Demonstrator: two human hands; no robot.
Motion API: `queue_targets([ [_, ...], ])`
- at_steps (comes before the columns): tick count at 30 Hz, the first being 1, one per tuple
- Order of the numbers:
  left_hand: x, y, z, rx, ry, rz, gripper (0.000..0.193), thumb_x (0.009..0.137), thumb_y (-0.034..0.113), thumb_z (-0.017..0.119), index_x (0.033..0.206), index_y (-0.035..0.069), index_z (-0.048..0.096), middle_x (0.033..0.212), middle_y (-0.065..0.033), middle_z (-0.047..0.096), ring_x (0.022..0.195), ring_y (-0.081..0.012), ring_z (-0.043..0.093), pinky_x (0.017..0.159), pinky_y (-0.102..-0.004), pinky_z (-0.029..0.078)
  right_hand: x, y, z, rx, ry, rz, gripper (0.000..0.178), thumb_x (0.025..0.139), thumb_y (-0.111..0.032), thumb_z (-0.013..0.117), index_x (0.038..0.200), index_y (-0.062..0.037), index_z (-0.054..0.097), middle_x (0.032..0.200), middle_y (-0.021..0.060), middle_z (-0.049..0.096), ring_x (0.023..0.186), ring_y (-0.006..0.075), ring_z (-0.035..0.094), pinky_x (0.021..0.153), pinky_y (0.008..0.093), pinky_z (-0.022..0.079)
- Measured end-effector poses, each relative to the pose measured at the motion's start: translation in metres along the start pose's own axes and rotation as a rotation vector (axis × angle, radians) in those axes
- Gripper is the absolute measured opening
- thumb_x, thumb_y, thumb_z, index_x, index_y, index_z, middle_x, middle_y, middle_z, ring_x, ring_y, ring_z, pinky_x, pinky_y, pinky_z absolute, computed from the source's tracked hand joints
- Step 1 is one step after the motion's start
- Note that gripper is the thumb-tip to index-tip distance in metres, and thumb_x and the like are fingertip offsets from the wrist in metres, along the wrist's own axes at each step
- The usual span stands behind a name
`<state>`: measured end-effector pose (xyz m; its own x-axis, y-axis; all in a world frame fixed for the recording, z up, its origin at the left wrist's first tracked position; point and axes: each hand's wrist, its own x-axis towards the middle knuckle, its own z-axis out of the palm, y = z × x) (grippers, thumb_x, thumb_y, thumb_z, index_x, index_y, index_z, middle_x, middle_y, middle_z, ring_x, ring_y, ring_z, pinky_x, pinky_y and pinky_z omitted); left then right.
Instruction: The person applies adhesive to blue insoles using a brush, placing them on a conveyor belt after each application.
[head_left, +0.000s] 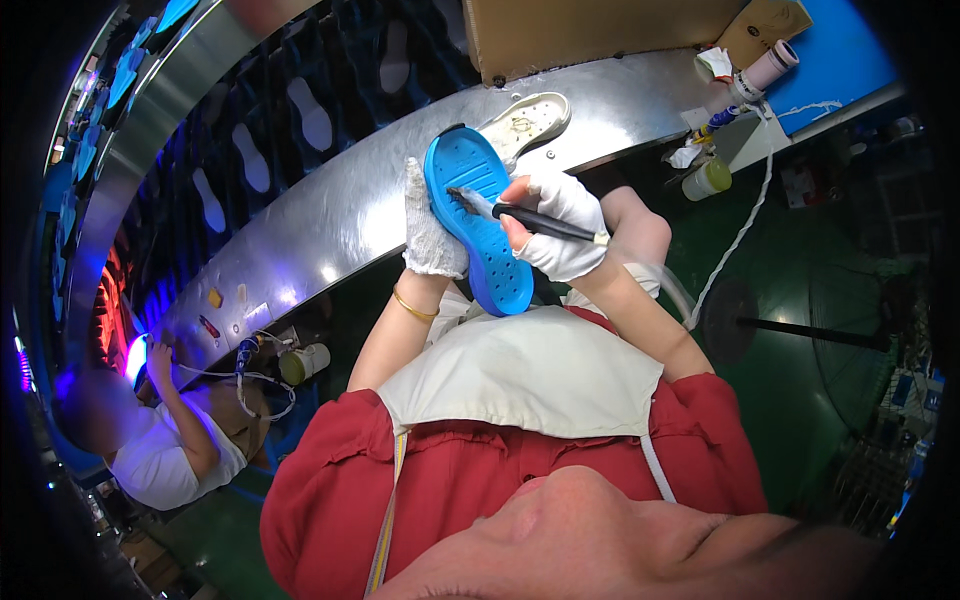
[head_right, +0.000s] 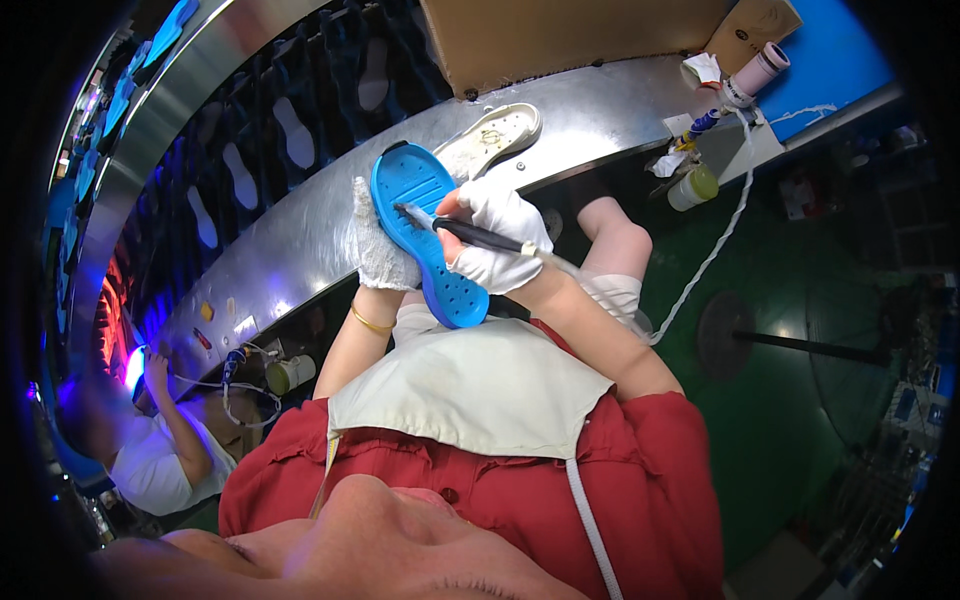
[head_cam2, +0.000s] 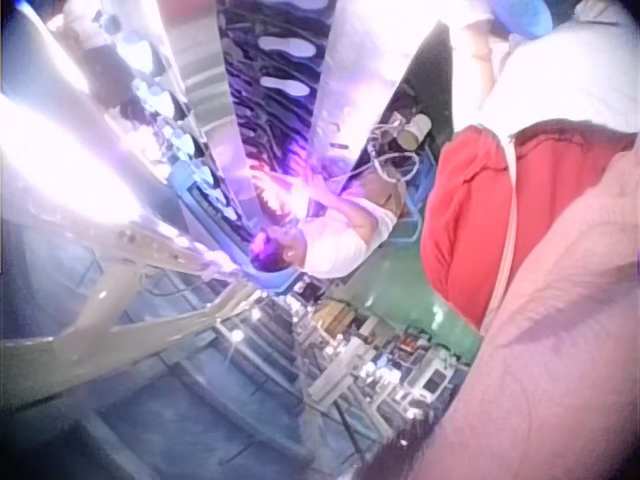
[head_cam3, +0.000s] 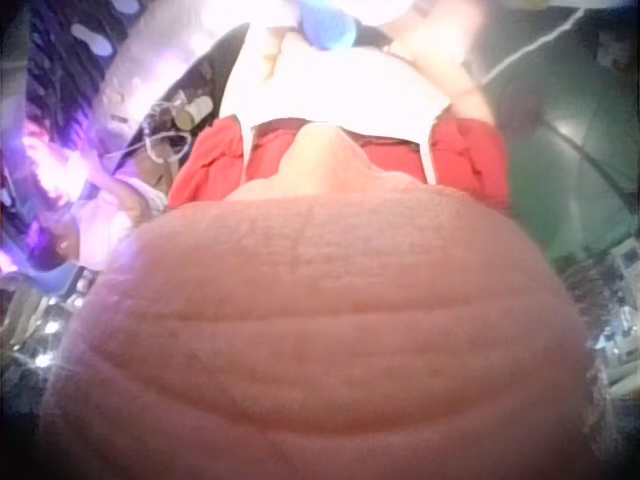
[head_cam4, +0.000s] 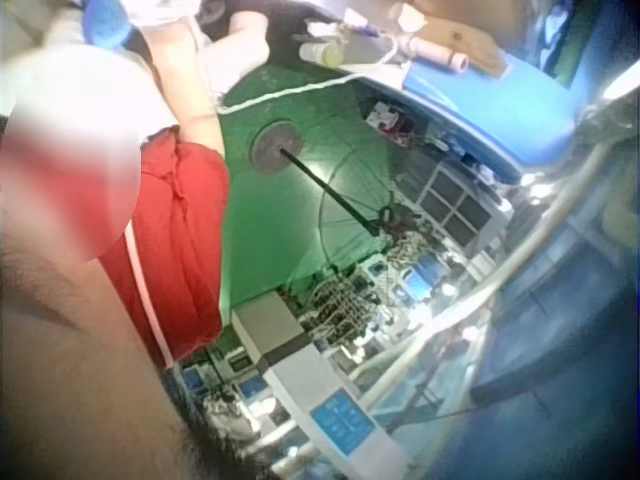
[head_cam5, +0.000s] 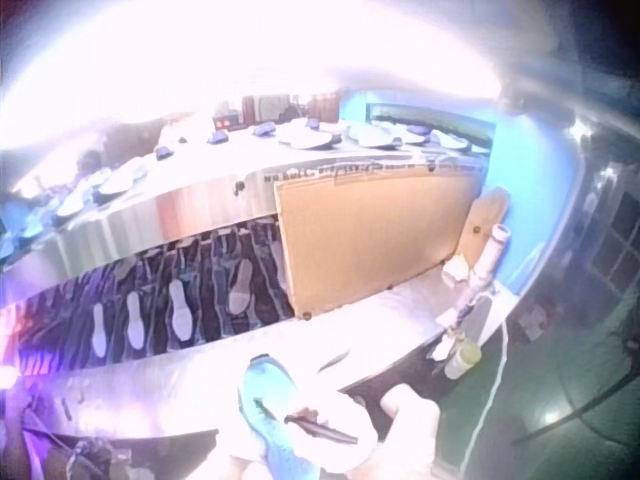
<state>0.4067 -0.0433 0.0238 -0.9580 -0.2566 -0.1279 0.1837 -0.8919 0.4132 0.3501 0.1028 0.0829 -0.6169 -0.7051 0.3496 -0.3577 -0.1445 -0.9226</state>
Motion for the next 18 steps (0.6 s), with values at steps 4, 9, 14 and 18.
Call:
queue_targets([
  [4, 0.005, 0.005, -0.007, -0.091, -0.106, -0.108, 0.081, 0.083, 0.068, 0.034, 0.132, 0.003, 0.04, 0.127, -0.0215, 0.049, 0.113, -0.0353, 0.051, 0.098, -0.0461, 0.04, -0.007, -0.006, 0.006, -0.421, -0.066, -0.353, 0.022, 0.067, 0.004, 0.068, 0.085, -0.0055, 0.061, 0.077, 0.0086, 0.061, 0.069, 0.022, 0.06, 0.063, 0.028, 0.048],
  [9, -0.019, 0.001, 0.008, -0.088, -0.203, -0.328, 0.097, 0.077, 0.079, 0.024, 0.138, 0.005, 0.028, 0.133, -0.0249, 0.04, 0.117, -0.0374, 0.047, 0.1, -0.0463, 0.038, -0.031, 0.013, -0.022, 0.022, 0.033, 0.146, 0.013, 0.072, -0.003, 0.07, 0.082, -0.0029, 0.063, 0.075, 0.0057, 0.064, 0.065, 0.0111, 0.06, 0.06, 0.0236, 0.049],
  [14, -0.037, -0.026, -0.013, 0.209, -0.147, -0.432, 0.093, 0.074, 0.079, 0.03, 0.137, 0.009, 0.031, 0.125, -0.0156, 0.051, 0.109, -0.0311, 0.054, 0.095, -0.0431, 0.044, -0.039, 0.034, -0.032, -0.072, 0.085, 0.108, 0.009, 0.075, -0.001, 0.068, 0.082, -0.0014, 0.062, 0.079, 0.0075, 0.065, 0.066, 0.0098, 0.061, 0.061, 0.0226, 0.049],
  [18, -0.019, -0.021, -0.006, 0.204, -0.128, -0.323, 0.091, 0.075, 0.077, 0.032, 0.135, 0.009, 0.033, 0.123, -0.0136, 0.052, 0.106, -0.0267, 0.056, 0.091, -0.0411, 0.047, -0.029, 0.018, -0.029, 0.227, 0.026, 0.245, 0.01, 0.079, -0.005, 0.066, 0.084, 0.0, 0.059, 0.083, 0.0108, 0.064, 0.065, 0.0114, 0.062, 0.06, 0.0229, 0.051],
])
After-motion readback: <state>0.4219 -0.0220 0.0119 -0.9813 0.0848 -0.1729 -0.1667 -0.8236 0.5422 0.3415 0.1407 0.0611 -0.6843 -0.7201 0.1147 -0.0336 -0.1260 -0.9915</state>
